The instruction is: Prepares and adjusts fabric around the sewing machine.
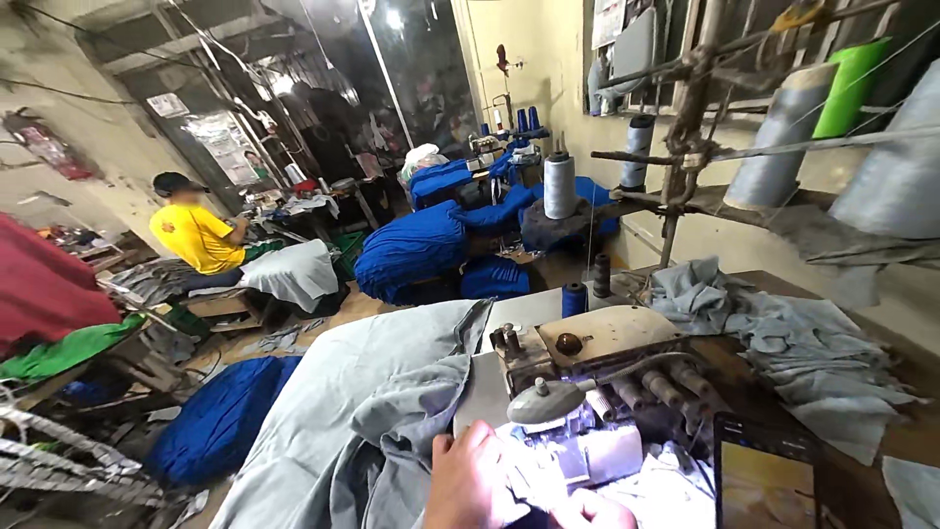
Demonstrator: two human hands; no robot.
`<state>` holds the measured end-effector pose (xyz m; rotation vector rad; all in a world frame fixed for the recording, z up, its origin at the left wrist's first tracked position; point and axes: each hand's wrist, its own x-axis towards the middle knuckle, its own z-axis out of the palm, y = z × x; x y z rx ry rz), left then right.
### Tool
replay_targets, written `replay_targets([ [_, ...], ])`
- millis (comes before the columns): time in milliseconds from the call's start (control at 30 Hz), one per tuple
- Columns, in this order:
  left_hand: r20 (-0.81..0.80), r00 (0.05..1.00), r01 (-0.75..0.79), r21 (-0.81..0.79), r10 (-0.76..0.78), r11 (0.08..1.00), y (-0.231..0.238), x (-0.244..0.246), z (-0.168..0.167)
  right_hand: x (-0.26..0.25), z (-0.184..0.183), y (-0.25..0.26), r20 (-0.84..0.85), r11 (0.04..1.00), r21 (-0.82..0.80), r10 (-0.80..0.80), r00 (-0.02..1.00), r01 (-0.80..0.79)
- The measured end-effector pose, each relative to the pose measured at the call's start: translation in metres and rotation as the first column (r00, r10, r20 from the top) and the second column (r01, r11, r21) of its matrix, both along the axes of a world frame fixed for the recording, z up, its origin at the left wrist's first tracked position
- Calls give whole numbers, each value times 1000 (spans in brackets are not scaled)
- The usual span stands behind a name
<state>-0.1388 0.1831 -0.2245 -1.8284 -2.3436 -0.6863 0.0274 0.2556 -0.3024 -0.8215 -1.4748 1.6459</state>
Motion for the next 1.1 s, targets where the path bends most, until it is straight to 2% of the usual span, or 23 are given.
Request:
replay_targets([
  [100, -103, 993, 55, -30, -58, 998, -2, -4, 3, 2, 7, -1, 80, 1000, -1, -8, 997, 8],
  [233, -61, 996, 59, -176, -71, 983, -4, -12, 9, 2, 16, 0, 187, 1000, -26, 9, 982, -4],
  [300, -43, 999, 26, -131, -32, 991, -4, -11, 9, 3, 19, 3, 240, 1000, 5, 11, 971, -13],
  [400, -81, 996, -37, 27, 39, 999, 0, 7, 12, 3, 24, 7, 240, 999, -17, 31, 970, -28],
  [533, 86, 993, -58, -199, 77, 978, 13, 12, 5, 1, 22, 6, 197, 999, -49, 28, 980, -18],
  [700, 220, 974, 117, -306, -50, 945, 16, -6, 16, 1, 25, 7, 218, 997, -80, 41, 975, -24],
  [800, 322, 942, 175, -234, -94, 956, 10, -17, 15, 1, 26, 6, 217, 995, -100, 50, 975, -29],
  [900, 292, 952, 114, -62, -91, 992, -1, -14, 4, 4, 28, 6, 234, 995, -97, 48, 971, -26],
  [933, 248, 964, 89, 27, -93, 996, -6, -11, 0, 8, 29, 5, 234, 999, -47, 30, 972, -20],
  [1000, 132, 986, 70, 234, -103, 970, -13, -7, -8, 16, 30, 4, 173, 980, 198, -69, 982, 34],
  [1067, 55, 993, 79, 366, -106, 927, -15, -5, -9, 13, 33, 12, 93, 874, 483, -117, 989, 58],
  [1100, 33, 993, 90, 390, -112, 916, -15, -3, -9, 7, 35, 16, 116, 817, 576, -118, 986, 30],
])
